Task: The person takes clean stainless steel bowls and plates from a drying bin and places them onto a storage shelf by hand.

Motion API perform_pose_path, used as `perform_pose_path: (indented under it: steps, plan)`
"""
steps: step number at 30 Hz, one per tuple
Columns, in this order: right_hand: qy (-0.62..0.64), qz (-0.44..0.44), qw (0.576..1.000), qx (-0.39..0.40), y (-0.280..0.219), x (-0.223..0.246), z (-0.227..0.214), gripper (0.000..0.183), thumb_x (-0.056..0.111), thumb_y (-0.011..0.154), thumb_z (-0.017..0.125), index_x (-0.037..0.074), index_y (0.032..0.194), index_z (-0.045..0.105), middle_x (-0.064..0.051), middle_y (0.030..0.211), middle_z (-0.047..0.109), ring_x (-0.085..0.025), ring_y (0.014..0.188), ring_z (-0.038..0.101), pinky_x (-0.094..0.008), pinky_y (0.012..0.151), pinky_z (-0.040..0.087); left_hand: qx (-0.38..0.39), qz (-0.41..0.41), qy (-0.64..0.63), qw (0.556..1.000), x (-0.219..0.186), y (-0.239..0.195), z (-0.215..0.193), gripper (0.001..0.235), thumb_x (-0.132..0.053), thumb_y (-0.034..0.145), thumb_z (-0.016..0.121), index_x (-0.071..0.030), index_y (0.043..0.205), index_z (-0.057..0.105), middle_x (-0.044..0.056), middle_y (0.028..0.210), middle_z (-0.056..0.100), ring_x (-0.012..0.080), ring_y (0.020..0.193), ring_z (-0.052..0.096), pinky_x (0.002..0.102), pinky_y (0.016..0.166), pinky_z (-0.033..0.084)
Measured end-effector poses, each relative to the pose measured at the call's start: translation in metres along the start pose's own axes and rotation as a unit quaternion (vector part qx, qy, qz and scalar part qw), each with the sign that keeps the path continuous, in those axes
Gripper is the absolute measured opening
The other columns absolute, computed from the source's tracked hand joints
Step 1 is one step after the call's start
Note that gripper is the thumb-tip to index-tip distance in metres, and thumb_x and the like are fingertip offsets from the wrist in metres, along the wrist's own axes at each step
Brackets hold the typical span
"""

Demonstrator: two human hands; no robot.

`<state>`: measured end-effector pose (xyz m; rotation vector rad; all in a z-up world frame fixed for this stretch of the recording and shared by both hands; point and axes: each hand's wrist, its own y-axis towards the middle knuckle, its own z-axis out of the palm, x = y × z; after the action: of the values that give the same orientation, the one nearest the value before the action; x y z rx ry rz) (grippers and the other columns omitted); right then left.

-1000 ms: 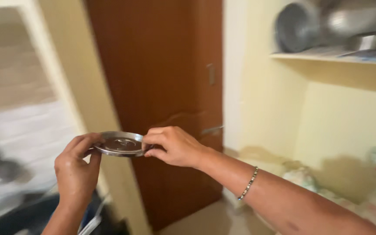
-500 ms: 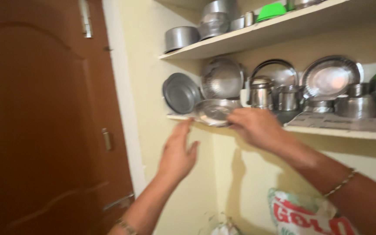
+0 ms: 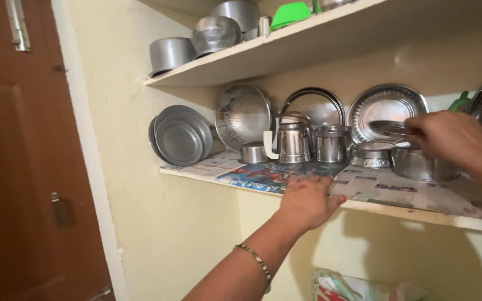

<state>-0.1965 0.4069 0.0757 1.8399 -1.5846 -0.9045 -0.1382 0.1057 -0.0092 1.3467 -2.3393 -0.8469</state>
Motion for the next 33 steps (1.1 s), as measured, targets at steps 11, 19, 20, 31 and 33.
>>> perform_pose_path:
  steps: [11, 19, 20, 31, 33]
  plan:
    - [-0.123, 0.058, 0.983, 0.121, 0.044, -0.046, 0.027, 0.022, 0.031, 0.091, 0.071, 0.03, 0.11, 0.08, -0.001, 0.106, 0.081, -0.022, 0.1, 0.078, -0.04, 0.086, 0.063, 0.104, -0.08, 0.033, 0.991, -0.013, 0.044, 0.01, 0.077, -0.069, 0.098, 0.041, -0.003, 0.114, 0.077, 0.024, 0.127, 0.068, 0.0367, 0.125, 0.062, 0.045, 0.108, 0.045]
    - [-0.265, 0.053, 0.955, 0.125, 0.079, -0.19, 0.133, 0.013, 0.034, 0.082, 0.081, 0.034, 0.095, 0.083, 0.007, 0.097, 0.084, -0.011, 0.086, 0.082, -0.029, 0.082, 0.063, 0.113, -0.112, 0.022, 0.987, -0.019, 0.057, 0.006, 0.079, -0.07, 0.093, 0.05, 0.001, 0.117, 0.074, 0.022, 0.132, 0.066, 0.0334, 0.129, 0.059, 0.042, 0.108, 0.046]
    - [-0.252, 0.047, 0.959, 0.123, 0.081, -0.204, 0.147, 0.017, 0.034, 0.076, 0.086, 0.034, 0.093, 0.083, 0.008, 0.094, 0.084, -0.01, 0.088, 0.082, -0.029, 0.083, 0.063, 0.112, -0.112, 0.023, 0.987, -0.018, 0.058, 0.005, 0.079, -0.07, 0.093, 0.05, 0.002, 0.118, 0.073, 0.023, 0.133, 0.064, 0.0335, 0.13, 0.058, 0.042, 0.108, 0.046]
    - [-0.157, 0.074, 0.977, 0.121, 0.084, -0.225, 0.181, 0.048, 0.019, 0.065, 0.092, 0.035, 0.11, 0.087, 0.005, 0.098, 0.087, -0.014, 0.095, 0.083, -0.032, 0.088, 0.065, 0.123, -0.113, 0.046, 0.985, -0.017, 0.06, 0.009, 0.084, -0.072, 0.089, 0.057, 0.003, 0.125, 0.069, 0.023, 0.137, 0.062, 0.0334, 0.131, 0.058, 0.041, 0.108, 0.045]
    - [-0.201, 0.11, 0.963, 0.142, 0.085, -0.214, 0.177, 0.04, 0.021, 0.078, 0.083, 0.034, 0.115, 0.084, -0.001, 0.108, 0.085, -0.018, 0.102, 0.081, -0.035, 0.092, 0.064, 0.131, -0.115, 0.051, 0.983, -0.019, 0.061, 0.007, 0.083, -0.071, 0.088, 0.058, 0.001, 0.126, 0.07, 0.021, 0.137, 0.063, 0.0319, 0.13, 0.059, 0.04, 0.108, 0.047]
